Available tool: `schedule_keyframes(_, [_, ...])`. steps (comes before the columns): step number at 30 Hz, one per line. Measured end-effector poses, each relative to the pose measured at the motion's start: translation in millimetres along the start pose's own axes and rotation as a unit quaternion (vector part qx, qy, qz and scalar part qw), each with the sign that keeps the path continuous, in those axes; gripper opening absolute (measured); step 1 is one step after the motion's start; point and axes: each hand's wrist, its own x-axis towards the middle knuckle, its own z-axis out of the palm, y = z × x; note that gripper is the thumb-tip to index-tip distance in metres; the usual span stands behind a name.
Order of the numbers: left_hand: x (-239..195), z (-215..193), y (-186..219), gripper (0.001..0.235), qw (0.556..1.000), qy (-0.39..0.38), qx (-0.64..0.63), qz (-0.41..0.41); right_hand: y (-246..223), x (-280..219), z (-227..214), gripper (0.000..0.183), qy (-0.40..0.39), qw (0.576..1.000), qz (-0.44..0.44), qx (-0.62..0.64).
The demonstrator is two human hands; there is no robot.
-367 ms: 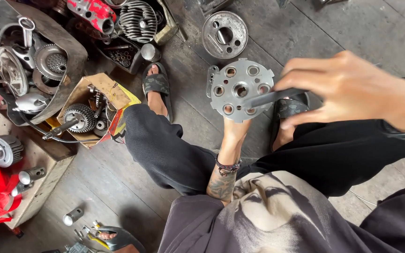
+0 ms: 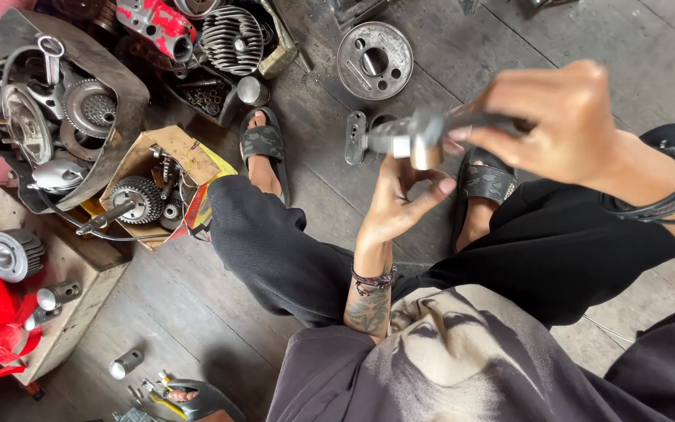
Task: Cleaning a motorcycle clutch hub using a wire brush to remove dirt and oxidation.
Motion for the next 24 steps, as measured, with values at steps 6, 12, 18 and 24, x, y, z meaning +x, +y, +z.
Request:
schedule_keyframes(6, [22.3,11.0,34.1,0.035,0.981,0.099,-0.072,0.152,-4.3,10.6,-9.1,0.047,0.079,0.893,0.311,0.317])
schedule_keyframes(12, [23.6,34.2,45.2,0.100,0.853,0.194,-0.482,-0.053,-12.4,11.2,12.6,0.022,-0.032,0.835,0.371,0.406])
schedule_keyframes(18, [24.7,30.4,51.3,0.101,0.841,0.138,-0.523,0.000,-3.9,28.0,6.5,0.036,-0.064,0.971,0.191,0.132])
schedule_keyframes(24, [20.6,28.0,49.5,0.099,0.824,0.143,-0.548,-0.014,-6.5,36.5,-27.9,0.041,-0.079,0.990,0.083,0.086])
